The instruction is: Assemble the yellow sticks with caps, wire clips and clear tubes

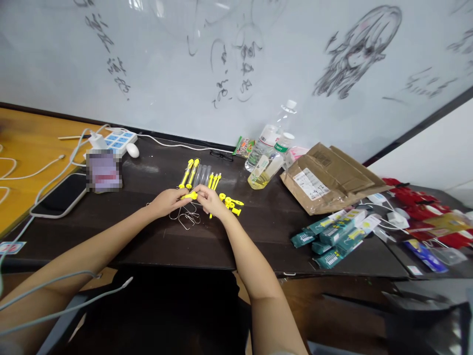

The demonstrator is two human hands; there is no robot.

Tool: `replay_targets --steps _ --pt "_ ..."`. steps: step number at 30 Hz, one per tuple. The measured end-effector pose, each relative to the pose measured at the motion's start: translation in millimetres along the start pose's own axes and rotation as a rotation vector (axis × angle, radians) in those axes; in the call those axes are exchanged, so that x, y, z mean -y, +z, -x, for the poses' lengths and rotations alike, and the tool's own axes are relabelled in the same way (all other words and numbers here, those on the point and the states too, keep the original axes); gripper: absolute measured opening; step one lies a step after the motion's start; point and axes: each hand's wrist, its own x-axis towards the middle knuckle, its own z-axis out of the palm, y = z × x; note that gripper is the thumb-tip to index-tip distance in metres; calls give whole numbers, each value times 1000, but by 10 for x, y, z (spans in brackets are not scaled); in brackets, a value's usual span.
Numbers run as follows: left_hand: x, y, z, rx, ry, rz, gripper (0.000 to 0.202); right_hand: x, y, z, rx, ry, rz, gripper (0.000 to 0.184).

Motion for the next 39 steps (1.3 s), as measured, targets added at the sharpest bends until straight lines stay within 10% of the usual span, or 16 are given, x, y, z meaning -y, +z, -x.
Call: replay_targets --steps 29,39 --pt "54 -88 -2 129 83 -71 43 13 7 20 65 62 -14 12" --pt "-16 49 15 -178 -62 -267 44 37 229 -35 -50 210 -652 24"
